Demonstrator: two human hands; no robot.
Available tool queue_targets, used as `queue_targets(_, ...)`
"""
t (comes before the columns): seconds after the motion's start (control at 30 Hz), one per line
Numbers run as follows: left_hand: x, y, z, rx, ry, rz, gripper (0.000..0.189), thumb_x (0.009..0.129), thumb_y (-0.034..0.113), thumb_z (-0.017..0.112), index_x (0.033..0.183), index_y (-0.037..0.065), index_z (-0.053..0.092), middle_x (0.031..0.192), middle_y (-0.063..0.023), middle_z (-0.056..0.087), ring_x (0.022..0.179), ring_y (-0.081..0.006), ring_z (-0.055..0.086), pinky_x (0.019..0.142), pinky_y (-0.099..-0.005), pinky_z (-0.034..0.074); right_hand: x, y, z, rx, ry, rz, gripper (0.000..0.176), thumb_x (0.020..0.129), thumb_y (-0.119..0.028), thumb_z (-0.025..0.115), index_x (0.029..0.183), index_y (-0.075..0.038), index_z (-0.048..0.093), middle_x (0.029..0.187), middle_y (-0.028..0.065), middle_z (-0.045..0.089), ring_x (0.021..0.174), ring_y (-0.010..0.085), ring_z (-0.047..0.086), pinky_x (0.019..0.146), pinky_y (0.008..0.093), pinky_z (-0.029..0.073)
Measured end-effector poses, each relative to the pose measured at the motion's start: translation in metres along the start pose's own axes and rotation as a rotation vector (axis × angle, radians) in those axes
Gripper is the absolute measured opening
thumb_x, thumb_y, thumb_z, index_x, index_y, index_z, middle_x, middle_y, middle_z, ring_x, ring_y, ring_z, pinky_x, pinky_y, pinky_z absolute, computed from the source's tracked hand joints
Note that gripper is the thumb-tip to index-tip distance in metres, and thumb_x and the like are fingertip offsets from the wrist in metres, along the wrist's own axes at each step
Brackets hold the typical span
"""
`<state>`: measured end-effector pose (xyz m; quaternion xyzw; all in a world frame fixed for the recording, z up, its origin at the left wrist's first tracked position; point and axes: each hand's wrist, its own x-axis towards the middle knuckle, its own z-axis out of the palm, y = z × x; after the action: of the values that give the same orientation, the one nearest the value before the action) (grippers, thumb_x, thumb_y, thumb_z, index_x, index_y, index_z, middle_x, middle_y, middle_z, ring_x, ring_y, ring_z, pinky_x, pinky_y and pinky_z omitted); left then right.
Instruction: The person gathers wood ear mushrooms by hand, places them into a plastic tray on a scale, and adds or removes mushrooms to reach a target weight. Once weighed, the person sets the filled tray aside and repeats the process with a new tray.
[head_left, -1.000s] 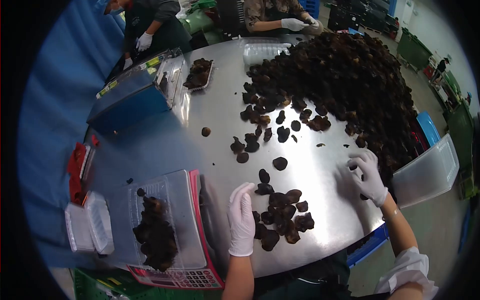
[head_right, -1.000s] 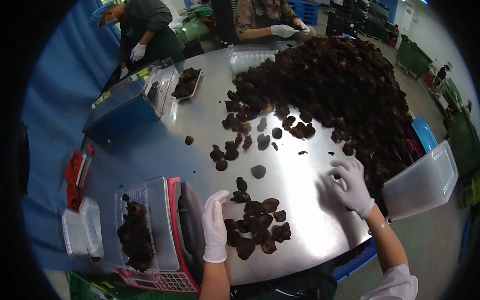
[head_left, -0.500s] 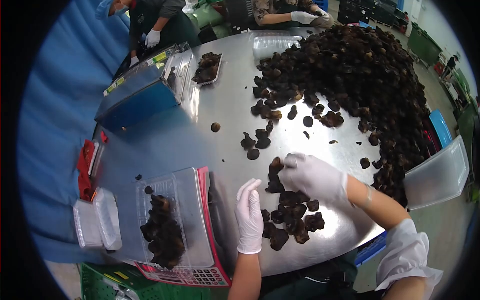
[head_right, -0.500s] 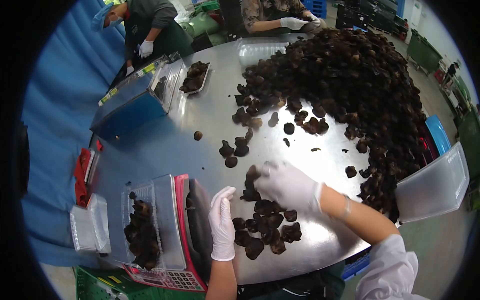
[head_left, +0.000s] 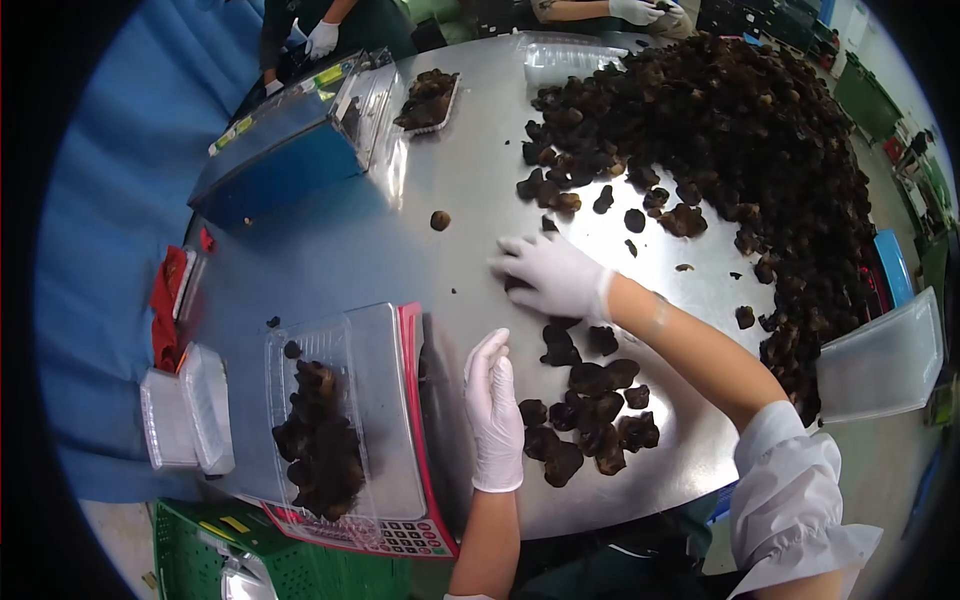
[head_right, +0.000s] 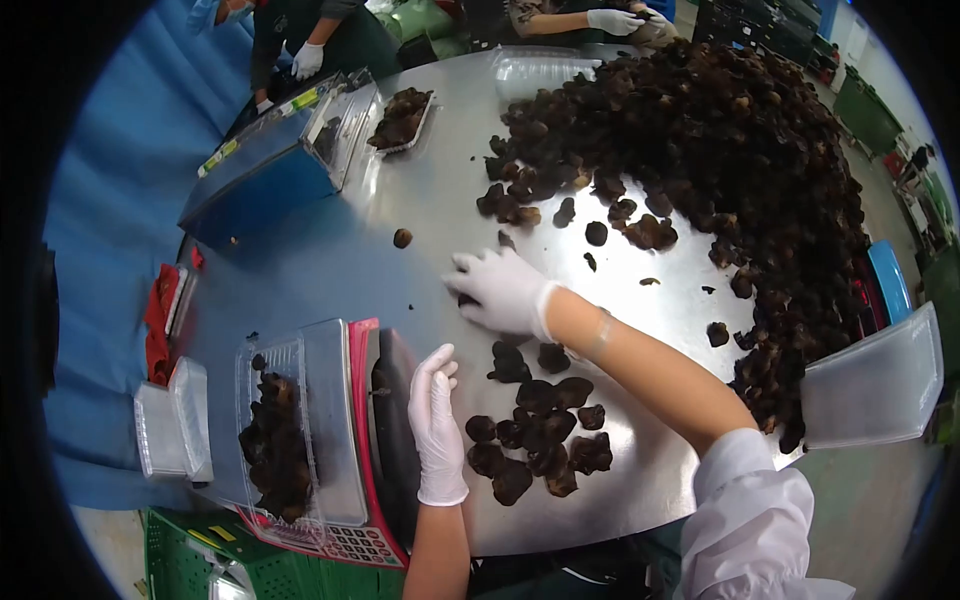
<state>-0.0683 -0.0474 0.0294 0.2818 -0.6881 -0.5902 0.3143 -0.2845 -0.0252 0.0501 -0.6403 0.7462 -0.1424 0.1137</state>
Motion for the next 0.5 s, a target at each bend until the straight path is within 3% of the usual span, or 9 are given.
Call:
queue_targets(0.1, 0.001, 0.011, 0.0, -0.038, 0.046, -0.01, 0.042, 0.109, 0.031, 0.043, 0.131, 0.001, 0.06, 0.134, -0.0108, 0.059, 0.118, -0.0214, 0.057, 0.104, -0.0358, 0.043, -0.072, -0.033, -0.023, 0.015, 0.12, -0.159, 0.043, 0.088, -0.019, 0.066, 0.131, -0.016, 0.065, 0.146, 0.0185, 0.051, 0.122, 0.0385, 0.056, 0.103, 0.0474, 0.045)
queue_targets(0.17, -0.001, 0.014, -0.001, -0.045, 0.057, -0.022, 0.042, 0.109, 0.032, 0.043, 0.132, 0.001, 0.06, 0.135, -0.0105, 0.059, 0.119, -0.0214, 0.056, 0.104, -0.0363, 0.043, -0.113, -0.045, -0.052, 0.265, -0.105, -0.105, 0.04, 0.09, -0.019, 0.066, 0.128, -0.011, 0.066, 0.147, 0.0183, 0.051, 0.124, 0.0365, 0.056, 0.106, 0.0442, 0.043)
queue_targets(0.2, -0.001, 0.014, -0.001, -0.04, 0.062, 0.003, 0.043, 0.109, 0.033, 0.042, 0.132, 0.002, 0.06, 0.136, -0.0104, 0.058, 0.12, -0.0217, 0.056, 0.105, -0.0368, 0.043, -0.126, -0.041, -0.057, 0.387, -0.092, -0.106, 0.034, 0.091, -0.018, 0.066, 0.124, -0.01, 0.069, 0.139, 0.0174, 0.06, 0.122, 0.0323, 0.06, 0.106, 0.0422, 0.046)
queue_targets(0.27, 0.0, 0.013, -0.001, -0.038, 0.058, 0.023, 0.043, 0.109, 0.033, 0.042, 0.132, 0.002, 0.06, 0.136, -0.0102, 0.058, 0.121, -0.0219, 0.055, 0.105, -0.0373, 0.042, -0.134, -0.023, -0.063, 0.627, -0.059, -0.021, 0.03, 0.096, -0.02, 0.061, 0.122, -0.007, 0.07, 0.129, 0.0163, 0.067, 0.119, 0.0277, 0.063, 0.104, 0.0383, 0.048)
queue_targets(0.33, 0.001, 0.008, -0.002, -0.004, 0.069, 0.061, 0.043, 0.109, 0.033, 0.042, 0.133, 0.003, 0.06, 0.138, -0.0101, 0.058, 0.124, -0.0225, 0.054, 0.107, -0.0379, 0.041, -0.125, -0.015, -0.069, 0.726, 0.046, 0.302, 0.031, 0.102, -0.023, 0.054, 0.121, -0.005, 0.069, 0.123, 0.0145, 0.069, 0.117, 0.0245, 0.064, 0.103, 0.0359, 0.048)
queue_targets(0.37, 0.002, 0.005, -0.004, 0.021, 0.059, 0.061, 0.044, 0.109, 0.034, 0.04, 0.134, 0.003, 0.06, 0.138, -0.0102, 0.057, 0.128, -0.0237, 0.052, 0.109, -0.0387, 0.039, -0.112, -0.003, -0.054, 0.641, 0.241, 0.229, 0.035, 0.104, -0.027, 0.05, 0.119, -0.002, 0.069, 0.118, 0.0136, 0.07, 0.112, 0.0235, 0.064, 0.101, 0.035, 0.048)
queue_targets(0.43, 0.004, -0.002, -0.004, 0.035, 0.056, 0.065, 0.046, 0.11, 0.036, 0.038, 0.134, 0.003, 0.059, 0.139, -0.0102, 0.057, 0.129, -0.0243, 0.051, 0.11, -0.0395, 0.038, -0.081, 0.008, -0.031, 0.561, 0.37, 0.046, 0.043, 0.102, -0.032, 0.053, 0.133, -0.003, 0.06, 0.13, 0.016, 0.063, 0.124, 0.0283, 0.054, 0.107, 0.0425, 0.041)
queue_targets(0.47, 0.005, -0.005, -0.004, 0.044, 0.064, 0.07, 0.047, 0.11, 0.037, 0.036, 0.135, 0.003, 0.058, 0.139, -0.0101, 0.057, 0.13, -0.0248, 0.051, 0.111, -0.0403, 0.037, -0.064, 0.007, -0.018, 0.582, 0.323, 0.079, 0.051, 0.098, -0.037, 0.056, 0.14, -0.007, 0.056, 0.142, 0.0189, 0.054, 0.133, 0.0357, 0.046, 0.112, 0.0458, 0.036)
queue_targets(0.5, 0.006, -0.006, -0.004, 0.063, 0.051, 0.084, 0.052, 0.11, 0.04, 0.033, 0.139, 0.003, 0.055, 0.141, -0.0111, 0.055, 0.133, -0.0257, 0.048, 0.113, -0.042, 0.036, -0.039, 0.015, 0.014, 0.296, 0.429, 0.042, 0.054, 0.096, -0.042, 0.058, 0.141, -0.011, 0.056, 0.146, 0.0219, 0.05, 0.133, 0.0421, 0.044, 0.114, 0.0466, 0.034)
